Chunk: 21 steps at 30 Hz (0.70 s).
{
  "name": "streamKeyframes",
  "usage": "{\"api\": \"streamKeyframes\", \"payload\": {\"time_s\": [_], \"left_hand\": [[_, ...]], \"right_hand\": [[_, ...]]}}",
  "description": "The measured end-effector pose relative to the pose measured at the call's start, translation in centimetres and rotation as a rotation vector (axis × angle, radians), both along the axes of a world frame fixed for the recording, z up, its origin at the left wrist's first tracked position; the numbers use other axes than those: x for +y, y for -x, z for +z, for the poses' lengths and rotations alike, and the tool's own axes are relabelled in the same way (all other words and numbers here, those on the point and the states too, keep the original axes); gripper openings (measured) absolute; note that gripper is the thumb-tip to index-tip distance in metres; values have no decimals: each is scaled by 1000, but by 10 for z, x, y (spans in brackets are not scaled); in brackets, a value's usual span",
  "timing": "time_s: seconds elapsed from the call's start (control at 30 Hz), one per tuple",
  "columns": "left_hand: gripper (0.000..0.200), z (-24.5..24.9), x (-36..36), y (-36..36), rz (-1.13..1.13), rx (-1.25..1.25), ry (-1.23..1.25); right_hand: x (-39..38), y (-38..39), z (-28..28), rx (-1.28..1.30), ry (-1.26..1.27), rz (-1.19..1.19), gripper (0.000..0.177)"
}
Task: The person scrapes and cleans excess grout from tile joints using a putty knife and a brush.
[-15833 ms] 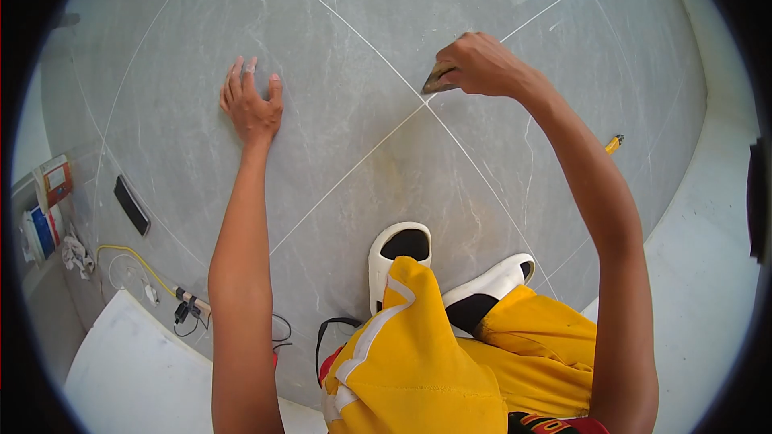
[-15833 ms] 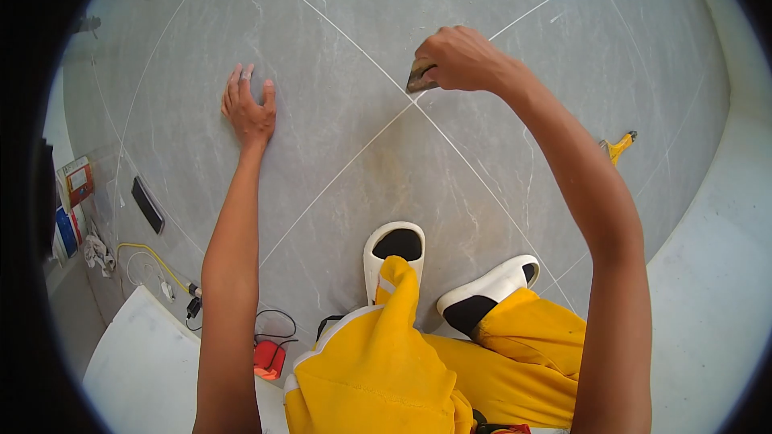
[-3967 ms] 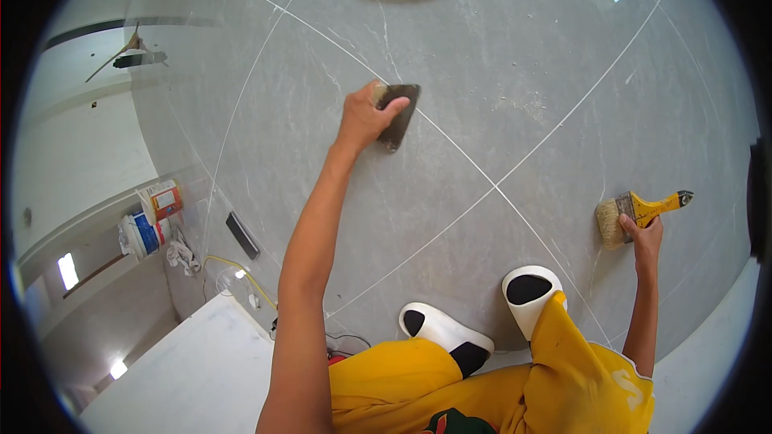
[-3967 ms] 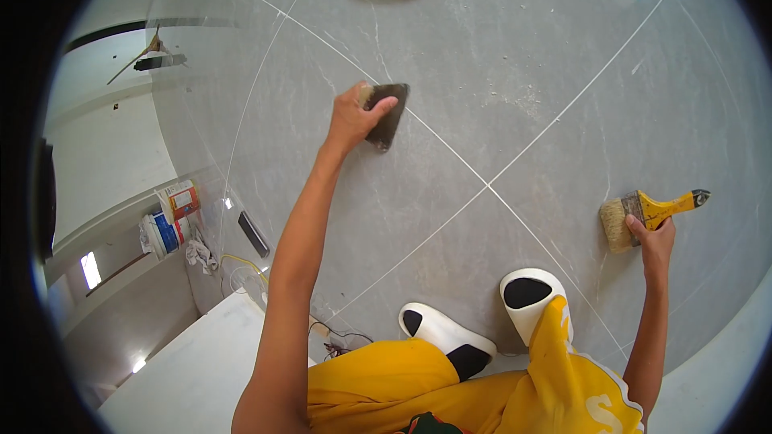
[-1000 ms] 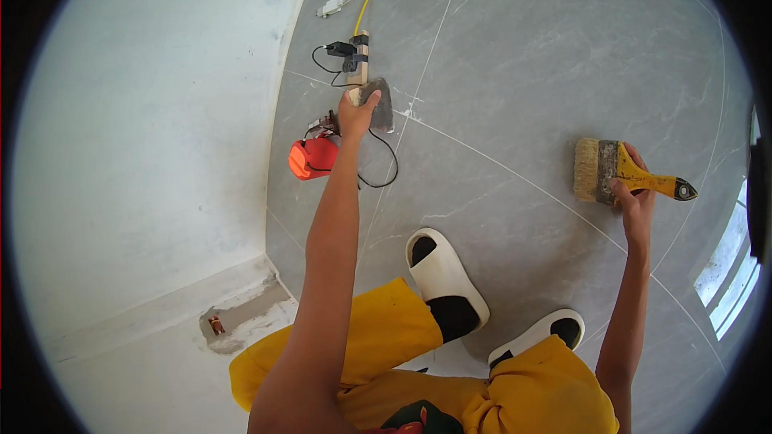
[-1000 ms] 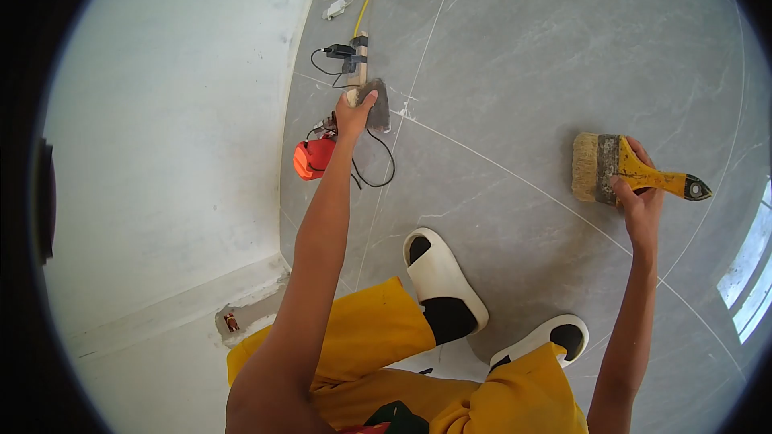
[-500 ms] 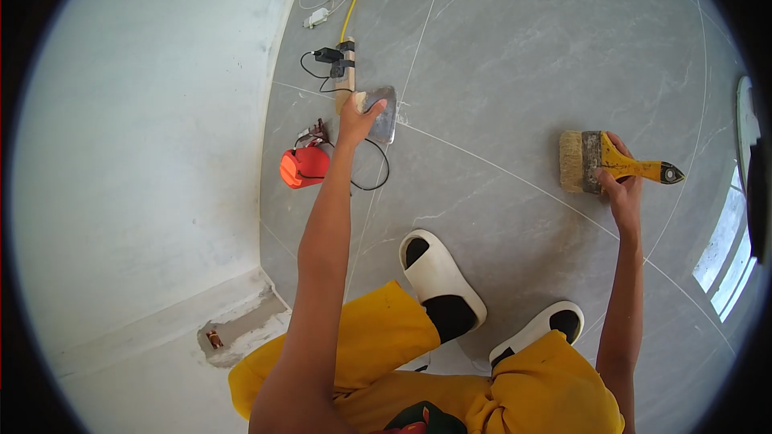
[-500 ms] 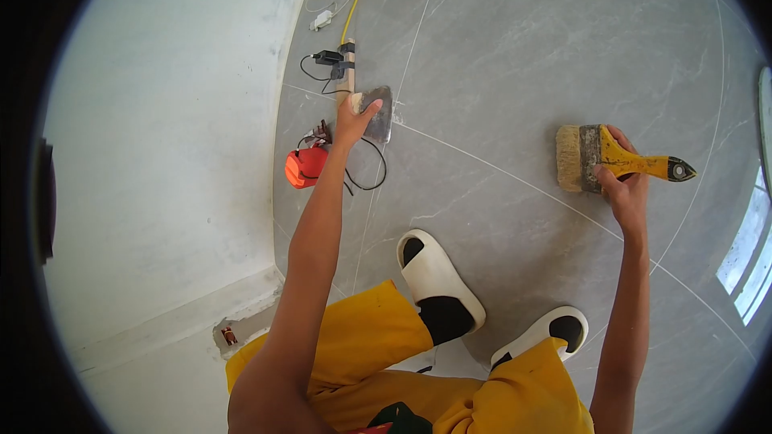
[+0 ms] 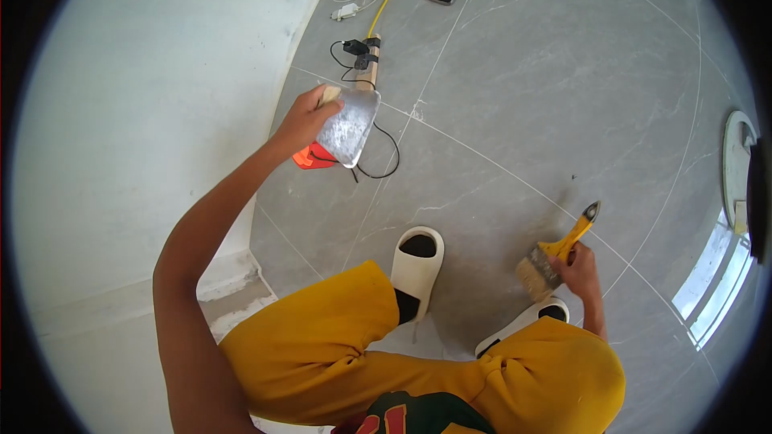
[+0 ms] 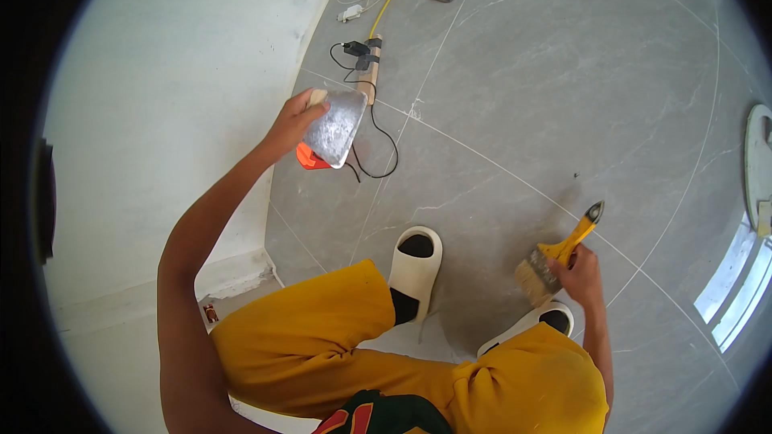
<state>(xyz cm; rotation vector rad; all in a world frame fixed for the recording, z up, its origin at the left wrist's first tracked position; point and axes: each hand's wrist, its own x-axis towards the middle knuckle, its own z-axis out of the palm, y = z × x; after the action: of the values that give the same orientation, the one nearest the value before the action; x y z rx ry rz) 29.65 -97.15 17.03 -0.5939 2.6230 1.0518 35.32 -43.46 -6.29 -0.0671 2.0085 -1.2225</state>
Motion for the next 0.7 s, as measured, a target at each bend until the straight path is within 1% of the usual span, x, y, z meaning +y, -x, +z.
{"api": "streamKeyframes", "payload": {"time_s": [0.03, 0.1, 0.17, 0.2, 0.23, 0.27, 0.33, 0.37, 0.43, 0.47, 0.53, 0.57, 0.6, 0.63, 0.67, 0.7], "left_hand": [[17, -2, 6, -17, 35, 9, -75], [18, -5, 61, -47, 153, 89, -142], [19, -33, 105, -75, 245, 21, -395], [18, -49, 128, -84, 187, -1, -481], [20, -77, 148, -93, 174, -17, -572], [24, -81, 175, -90, 119, -14, -683], [37, -85, 213, -77, 116, 13, -1022], [41, -82, 219, -69, 81, -12, -1169], [44, -92, 215, -56, 166, -25, -1360], [45, -98, 203, -49, 88, 2, -1336], [46, -120, 174, -35, -48, 72, -1283], [46, -143, 156, -35, -170, 277, -805], [47, -171, 135, -40, -265, 453, -308], [48, -193, 115, -45, -249, 547, -35], [51, -207, 94, -53, -251, 489, 209], [57, -215, 76, -64, -233, 370, 300]], "right_hand": [[-14, -2, 33, 111, -285, 133, 54], [-31, -12, 56, 370, -660, 208, 67], [-51, -1, 92, 535, -398, 123, 86], [-66, 10, 124, 499, -197, 191, 97], [-80, 21, 150, 455, -2, 258, 107], [-90, 30, 160, 459, -7, 373, 111], [-112, 46, 176, 446, -21, 607, 119], [-123, 60, 184, 387, -114, 625, 118], [-149, 80, 198, 257, -299, 650, 116], [-160, 84, 197, 480, -294, 591, 84], [-185, 124, 179, 423, -233, 679, 59], [-201, 142, 166, 389, -203, 730, 48], [-220, 149, 149, 506, -195, 692, 35], [-238, 156, 130, 627, -182, 651, 24], [-258, 164, 116, 637, -210, 570, 23], [-277, 171, 101, 646, -233, 489, 22]]}}
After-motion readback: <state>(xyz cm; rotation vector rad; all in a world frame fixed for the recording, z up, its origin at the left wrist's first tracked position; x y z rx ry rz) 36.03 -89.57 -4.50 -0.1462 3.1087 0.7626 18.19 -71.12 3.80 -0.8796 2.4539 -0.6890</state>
